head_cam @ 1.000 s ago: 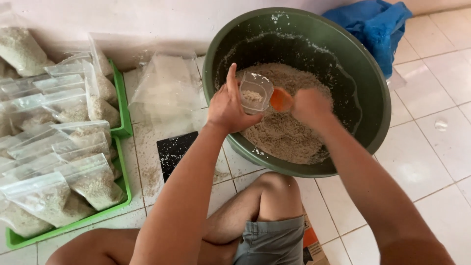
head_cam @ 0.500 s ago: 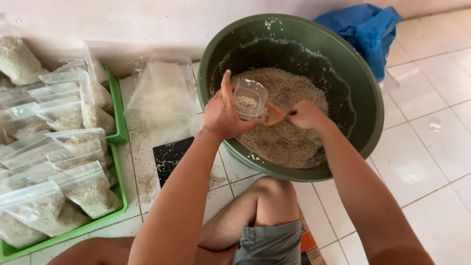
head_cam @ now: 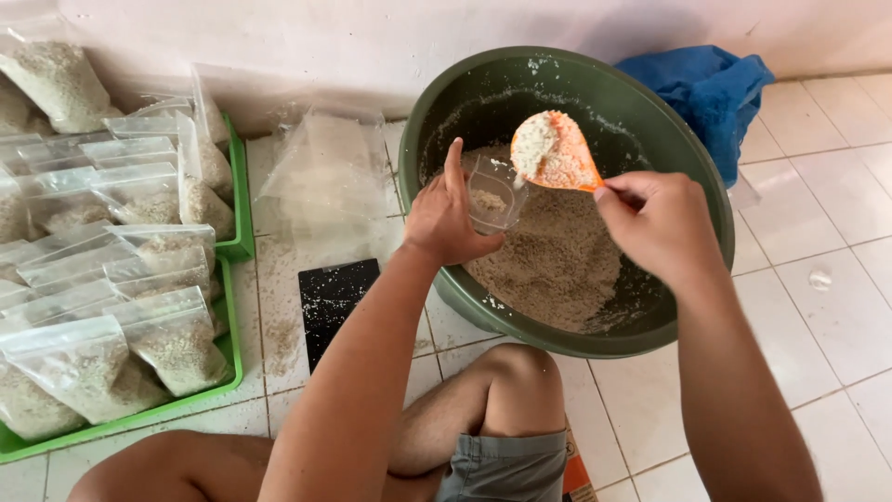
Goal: Scooping grain from a large tub into small plastic bags, weighing them on a scale, and organizing them in a tray.
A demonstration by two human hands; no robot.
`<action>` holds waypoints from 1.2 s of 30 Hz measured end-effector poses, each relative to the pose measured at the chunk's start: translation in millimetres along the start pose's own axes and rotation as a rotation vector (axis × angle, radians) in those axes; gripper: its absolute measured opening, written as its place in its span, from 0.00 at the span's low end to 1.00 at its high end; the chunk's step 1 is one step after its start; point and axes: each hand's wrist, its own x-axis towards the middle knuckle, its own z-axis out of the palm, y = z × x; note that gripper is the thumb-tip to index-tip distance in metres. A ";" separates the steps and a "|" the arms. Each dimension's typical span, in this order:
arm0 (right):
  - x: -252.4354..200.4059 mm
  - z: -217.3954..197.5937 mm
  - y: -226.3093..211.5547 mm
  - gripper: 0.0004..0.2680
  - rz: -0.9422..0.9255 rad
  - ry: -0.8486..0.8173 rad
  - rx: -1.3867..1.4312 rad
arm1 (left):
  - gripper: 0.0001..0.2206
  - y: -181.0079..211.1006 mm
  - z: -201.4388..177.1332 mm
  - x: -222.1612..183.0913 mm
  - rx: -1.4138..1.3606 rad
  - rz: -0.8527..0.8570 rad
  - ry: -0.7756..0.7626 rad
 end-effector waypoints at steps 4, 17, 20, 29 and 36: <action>-9.0 14.5 -17.1 0.07 -0.194 0.060 -0.073 | 0.63 3.8 -5.2 -3.0 0.000 0.001 0.007; -11.9 26.1 3.9 0.04 -0.316 0.307 -0.544 | 0.61 1.6 -3.5 -5.1 -0.046 0.043 0.036; 4.9 36.2 28.2 0.07 -0.075 0.127 -0.431 | 0.62 2.4 -3.4 -5.2 -0.036 0.042 0.028; 3.1 121.4 81.2 0.13 0.292 -0.787 -0.268 | 0.64 0.1 -3.4 -2.1 -0.045 0.015 0.005; -4.5 78.1 21.2 0.19 -0.021 -0.176 0.483 | 0.61 1.1 -5.6 -5.2 -0.066 0.035 0.037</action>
